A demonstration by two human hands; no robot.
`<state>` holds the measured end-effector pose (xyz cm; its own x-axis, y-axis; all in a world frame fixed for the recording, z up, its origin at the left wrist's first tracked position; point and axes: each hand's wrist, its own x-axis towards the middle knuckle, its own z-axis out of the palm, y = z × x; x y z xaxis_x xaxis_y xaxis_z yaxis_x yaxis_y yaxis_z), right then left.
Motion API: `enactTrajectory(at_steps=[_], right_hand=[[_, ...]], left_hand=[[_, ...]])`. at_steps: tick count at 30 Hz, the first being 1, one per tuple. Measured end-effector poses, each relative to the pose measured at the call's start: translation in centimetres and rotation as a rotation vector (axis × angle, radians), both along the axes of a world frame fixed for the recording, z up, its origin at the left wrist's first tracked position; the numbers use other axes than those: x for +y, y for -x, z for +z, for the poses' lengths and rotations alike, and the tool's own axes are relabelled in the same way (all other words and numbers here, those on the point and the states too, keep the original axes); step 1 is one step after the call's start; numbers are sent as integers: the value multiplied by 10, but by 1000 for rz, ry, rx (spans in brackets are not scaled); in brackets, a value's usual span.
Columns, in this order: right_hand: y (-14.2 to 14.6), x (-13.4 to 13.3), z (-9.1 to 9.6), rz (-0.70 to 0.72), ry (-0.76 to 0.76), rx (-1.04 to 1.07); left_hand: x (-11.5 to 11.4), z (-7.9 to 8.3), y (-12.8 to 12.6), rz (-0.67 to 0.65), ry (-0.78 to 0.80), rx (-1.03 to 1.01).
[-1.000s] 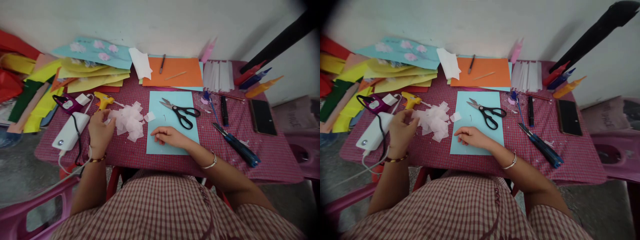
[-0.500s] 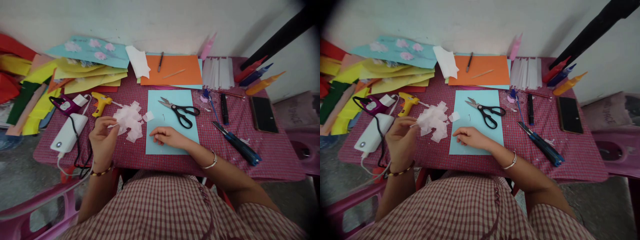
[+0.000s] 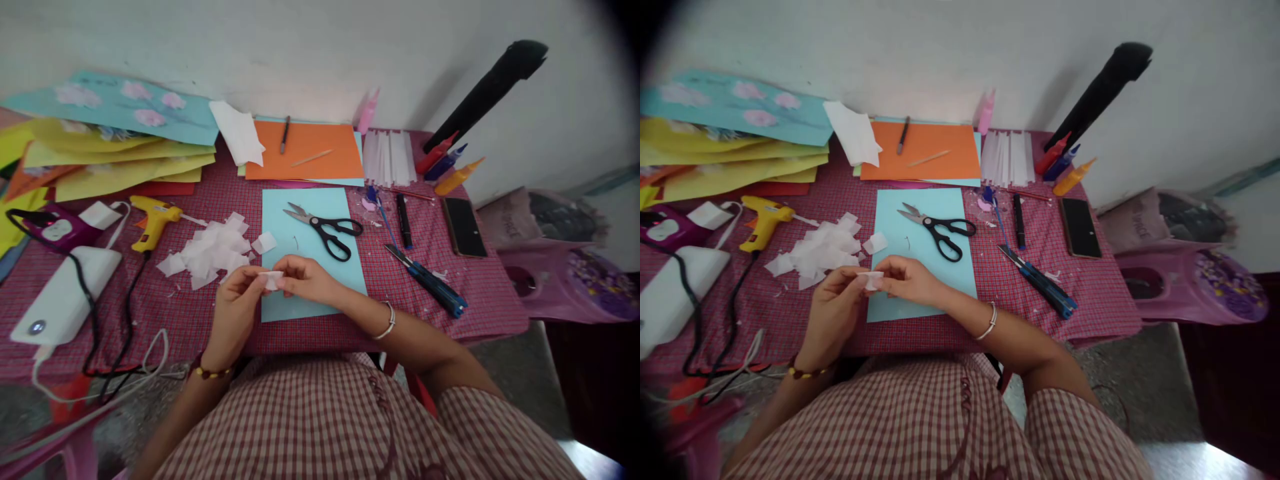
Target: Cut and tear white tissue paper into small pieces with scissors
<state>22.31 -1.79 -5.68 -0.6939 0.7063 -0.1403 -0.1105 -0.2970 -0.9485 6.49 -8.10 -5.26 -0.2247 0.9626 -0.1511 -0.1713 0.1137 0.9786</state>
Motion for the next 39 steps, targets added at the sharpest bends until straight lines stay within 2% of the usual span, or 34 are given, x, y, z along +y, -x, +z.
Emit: enactTrajectory(at_steps=[3, 5, 8, 11, 14, 18, 21, 23, 25, 27, 30, 33, 39], right_hand=[[-2, 0, 1, -56, -65, -85], [-3, 2, 1, -91, -93, -139], [-6, 7, -1, -100, -87, -175], [-6, 10, -3, -73, -79, -178], [-5, 10, -3, -38, -73, -194], [-6, 9, -2, -13, -79, -207], [-7, 10, -2, -9, -90, -217], [-7, 10, -1, -6, -99, -227], [-7, 9, 0, -3, -107, -234], [-6, 9, 1, -1, -112, -238], [-5, 9, 1, 2, -111, -232], [-5, 9, 1, 8, -112, -220], [-6, 8, -2, 22, -126, -225]], left_hand=[[-2, -3, -4, -50, 14, 33], [-1, -2, 0, -8, 21, 48], [3, 3, 24, 198, -1, 85], [6, 8, 62, 412, -68, 211], [5, 10, 95, 484, -86, 442], [1, 9, 109, 417, -189, 922], [2, 6, 101, 221, -321, 1252], [8, 3, 94, 61, -341, 1329], [16, 1, 91, -51, -324, 1335], [23, 1, 91, -50, -314, 1299], [28, 8, 92, 114, -336, 1187], [22, 17, 91, 256, -313, 994], [5, 25, 82, 352, -197, 488]])
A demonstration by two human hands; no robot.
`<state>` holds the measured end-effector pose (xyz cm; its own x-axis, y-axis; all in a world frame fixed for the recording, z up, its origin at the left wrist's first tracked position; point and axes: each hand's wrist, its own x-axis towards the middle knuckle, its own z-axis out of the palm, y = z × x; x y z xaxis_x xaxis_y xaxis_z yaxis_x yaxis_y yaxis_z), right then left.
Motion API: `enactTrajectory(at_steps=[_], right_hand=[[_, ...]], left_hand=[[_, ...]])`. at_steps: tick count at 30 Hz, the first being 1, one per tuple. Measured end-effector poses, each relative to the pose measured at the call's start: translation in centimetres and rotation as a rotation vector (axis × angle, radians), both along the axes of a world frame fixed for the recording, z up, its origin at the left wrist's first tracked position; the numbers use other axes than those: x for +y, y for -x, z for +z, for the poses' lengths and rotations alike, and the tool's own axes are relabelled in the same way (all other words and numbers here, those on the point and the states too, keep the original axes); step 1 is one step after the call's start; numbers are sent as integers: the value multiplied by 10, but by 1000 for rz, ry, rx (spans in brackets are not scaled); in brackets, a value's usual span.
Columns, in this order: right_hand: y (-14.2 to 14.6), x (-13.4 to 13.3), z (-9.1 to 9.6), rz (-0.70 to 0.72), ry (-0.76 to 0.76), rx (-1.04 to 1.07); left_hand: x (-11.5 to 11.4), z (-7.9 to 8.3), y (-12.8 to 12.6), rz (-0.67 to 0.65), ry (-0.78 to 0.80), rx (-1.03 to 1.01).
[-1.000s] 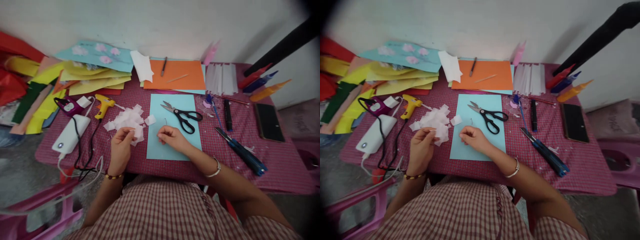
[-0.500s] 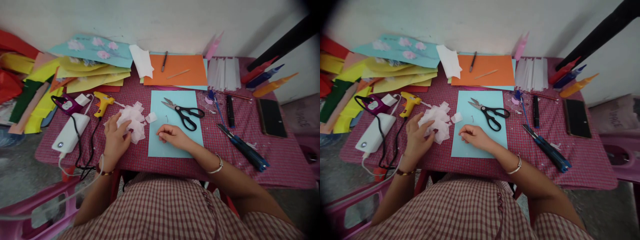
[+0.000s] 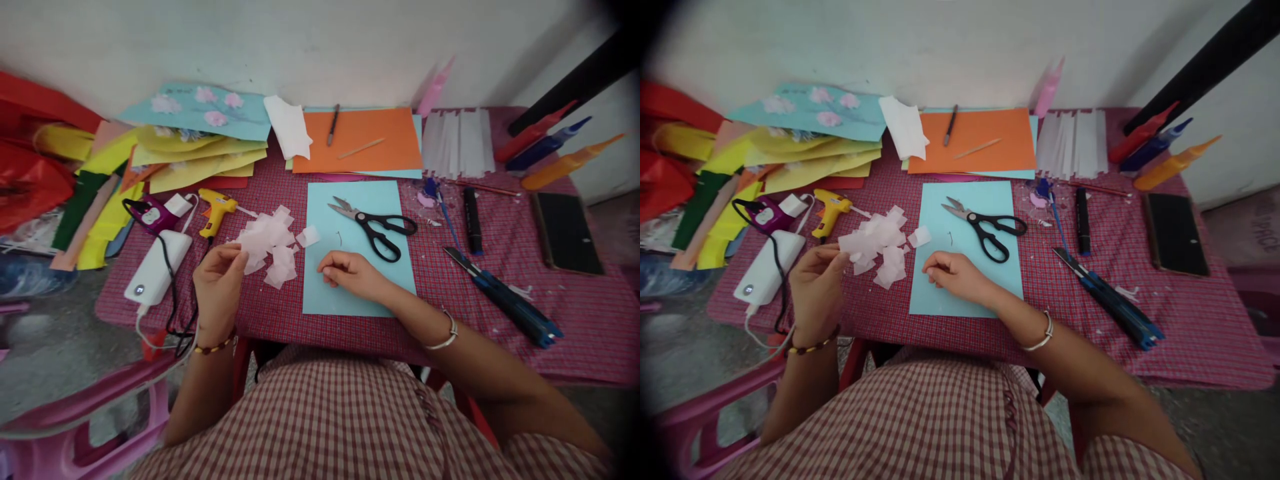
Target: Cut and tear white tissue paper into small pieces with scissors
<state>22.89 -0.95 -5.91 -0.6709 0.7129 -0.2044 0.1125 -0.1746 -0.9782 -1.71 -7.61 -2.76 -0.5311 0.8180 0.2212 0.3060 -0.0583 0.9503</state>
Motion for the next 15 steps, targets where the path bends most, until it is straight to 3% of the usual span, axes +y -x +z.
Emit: enactTrajectory(at_steps=[4, 8, 12, 15], right_hand=[[2, -1, -1, -13, -21, 23], [2, -1, 3, -49, 15, 129], [-3, 1, 9, 102, 99, 189], [-5, 0, 10, 198, 152, 188]], left_hand=[[-8, 4, -18, -97, 57, -227], [-13, 2, -45, -377, 177, -463], [-12, -5, -62, -615, 265, -655], [-10, -6, -67, -676, 302, -721]])
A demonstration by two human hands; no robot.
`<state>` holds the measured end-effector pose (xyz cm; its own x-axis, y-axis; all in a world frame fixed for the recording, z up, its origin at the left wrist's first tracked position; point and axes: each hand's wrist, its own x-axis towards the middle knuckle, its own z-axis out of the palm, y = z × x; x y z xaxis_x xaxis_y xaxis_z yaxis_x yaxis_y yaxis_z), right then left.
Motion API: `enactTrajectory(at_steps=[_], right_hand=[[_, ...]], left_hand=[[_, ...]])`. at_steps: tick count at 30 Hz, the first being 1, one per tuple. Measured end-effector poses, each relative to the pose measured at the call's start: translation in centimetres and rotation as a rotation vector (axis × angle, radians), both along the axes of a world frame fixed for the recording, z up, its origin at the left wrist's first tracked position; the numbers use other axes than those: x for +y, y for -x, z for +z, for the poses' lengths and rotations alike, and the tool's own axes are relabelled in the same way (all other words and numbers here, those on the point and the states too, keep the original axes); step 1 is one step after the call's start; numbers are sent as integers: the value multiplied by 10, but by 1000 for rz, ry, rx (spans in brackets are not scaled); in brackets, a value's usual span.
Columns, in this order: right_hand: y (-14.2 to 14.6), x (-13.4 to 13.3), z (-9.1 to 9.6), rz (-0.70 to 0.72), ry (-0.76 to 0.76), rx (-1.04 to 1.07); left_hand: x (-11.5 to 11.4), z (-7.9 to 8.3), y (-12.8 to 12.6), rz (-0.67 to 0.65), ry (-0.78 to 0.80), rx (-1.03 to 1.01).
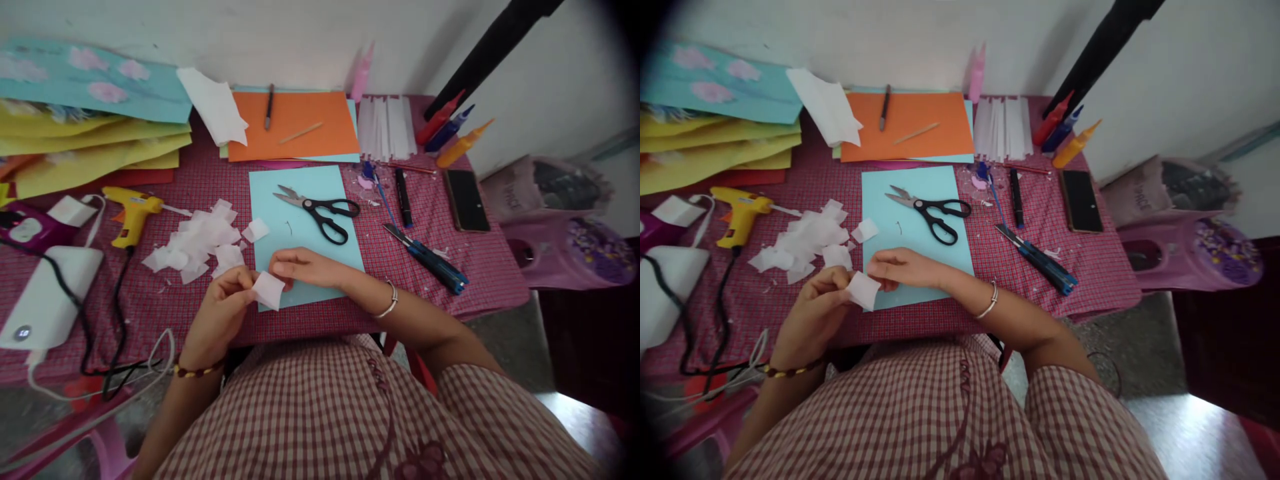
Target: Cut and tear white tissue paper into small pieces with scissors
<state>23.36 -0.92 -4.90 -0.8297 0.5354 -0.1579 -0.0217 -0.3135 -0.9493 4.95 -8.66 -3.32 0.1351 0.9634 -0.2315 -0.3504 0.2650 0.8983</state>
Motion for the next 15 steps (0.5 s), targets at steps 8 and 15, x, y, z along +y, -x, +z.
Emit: enactTrajectory(at_steps=[8, 15], right_hand=[[2, 0, -8, -52, 72, 36], [3, -1, -3, -79, 66, 34]], left_hand=[[3, -1, 1, 25, 59, -18], [2, -8, 1, 11, 40, -26]])
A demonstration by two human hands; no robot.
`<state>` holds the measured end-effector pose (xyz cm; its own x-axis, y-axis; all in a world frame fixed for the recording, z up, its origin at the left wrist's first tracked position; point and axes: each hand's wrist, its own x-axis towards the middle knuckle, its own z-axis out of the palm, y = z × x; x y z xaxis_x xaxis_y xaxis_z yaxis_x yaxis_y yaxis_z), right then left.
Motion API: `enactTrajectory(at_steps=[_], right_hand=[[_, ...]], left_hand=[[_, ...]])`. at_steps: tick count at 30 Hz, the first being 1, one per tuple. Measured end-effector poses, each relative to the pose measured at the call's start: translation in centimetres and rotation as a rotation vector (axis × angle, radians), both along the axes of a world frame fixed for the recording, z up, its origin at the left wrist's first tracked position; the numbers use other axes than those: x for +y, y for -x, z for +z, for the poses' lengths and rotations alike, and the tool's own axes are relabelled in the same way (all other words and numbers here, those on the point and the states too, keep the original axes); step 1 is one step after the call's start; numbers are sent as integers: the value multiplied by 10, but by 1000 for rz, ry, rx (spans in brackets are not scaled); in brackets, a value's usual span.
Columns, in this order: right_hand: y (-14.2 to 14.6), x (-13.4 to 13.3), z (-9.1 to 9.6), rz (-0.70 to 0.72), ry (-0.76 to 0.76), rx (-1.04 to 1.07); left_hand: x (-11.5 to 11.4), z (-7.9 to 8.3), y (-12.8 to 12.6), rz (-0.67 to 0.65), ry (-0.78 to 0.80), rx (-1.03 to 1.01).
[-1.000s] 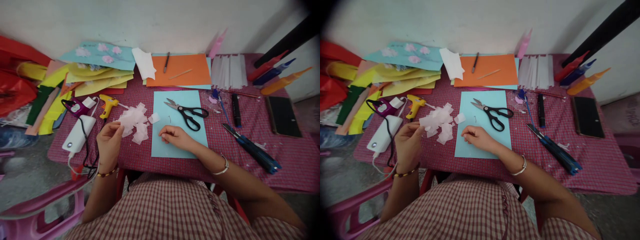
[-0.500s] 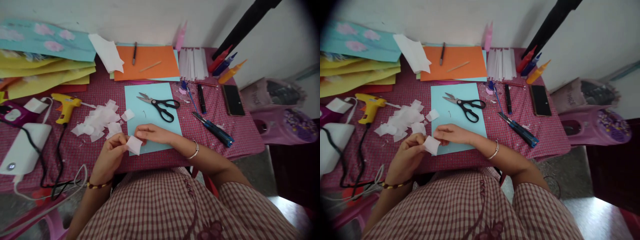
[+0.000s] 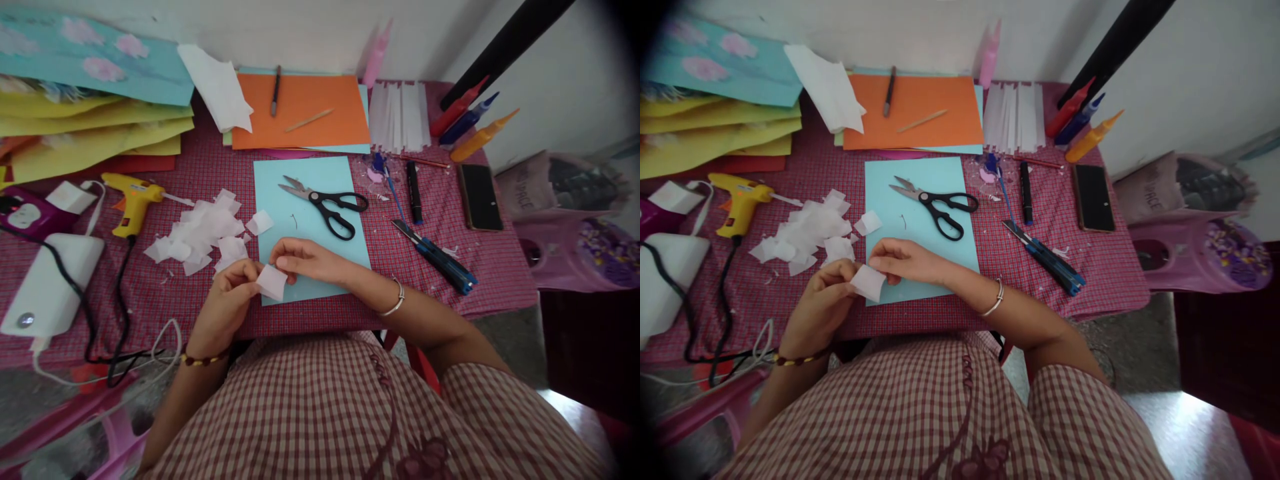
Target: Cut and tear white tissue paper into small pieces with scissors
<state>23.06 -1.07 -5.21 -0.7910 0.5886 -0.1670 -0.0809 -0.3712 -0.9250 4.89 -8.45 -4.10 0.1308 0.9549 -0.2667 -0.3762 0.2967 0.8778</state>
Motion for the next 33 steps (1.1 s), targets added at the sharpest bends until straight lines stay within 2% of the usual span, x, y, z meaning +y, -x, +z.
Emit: enactTrajectory(at_steps=[3, 6, 16, 20, 23, 25, 28, 31, 33], right_hand=[[2, -1, -4, 21, -20, 25], [2, -1, -9, -17, -55, 41], [-8, 9, -3, -81, -15, 146], [-8, 9, -5, -119, -6, 86], [-7, 8, -7, -179, -14, 2], [-5, 6, -7, -173, -28, -31], [-3, 1, -5, -117, -64, -62], [1, -4, -3, -87, -108, -98], [2, -7, -2, -77, -135, -112]], left_hand=[[1, -2, -3, -10, 18, -12], [1, -3, -3, 10, 29, -17], [5, -2, 2, 297, 1, 33], [3, -1, 12, 414, -64, 167], [-1, 1, 25, 542, -200, 383], [-4, 4, 31, 514, -291, 567], [-9, 8, 26, 334, -362, 784], [-11, 9, 8, 134, -426, 846], [-11, 9, -4, 77, -471, 858]])
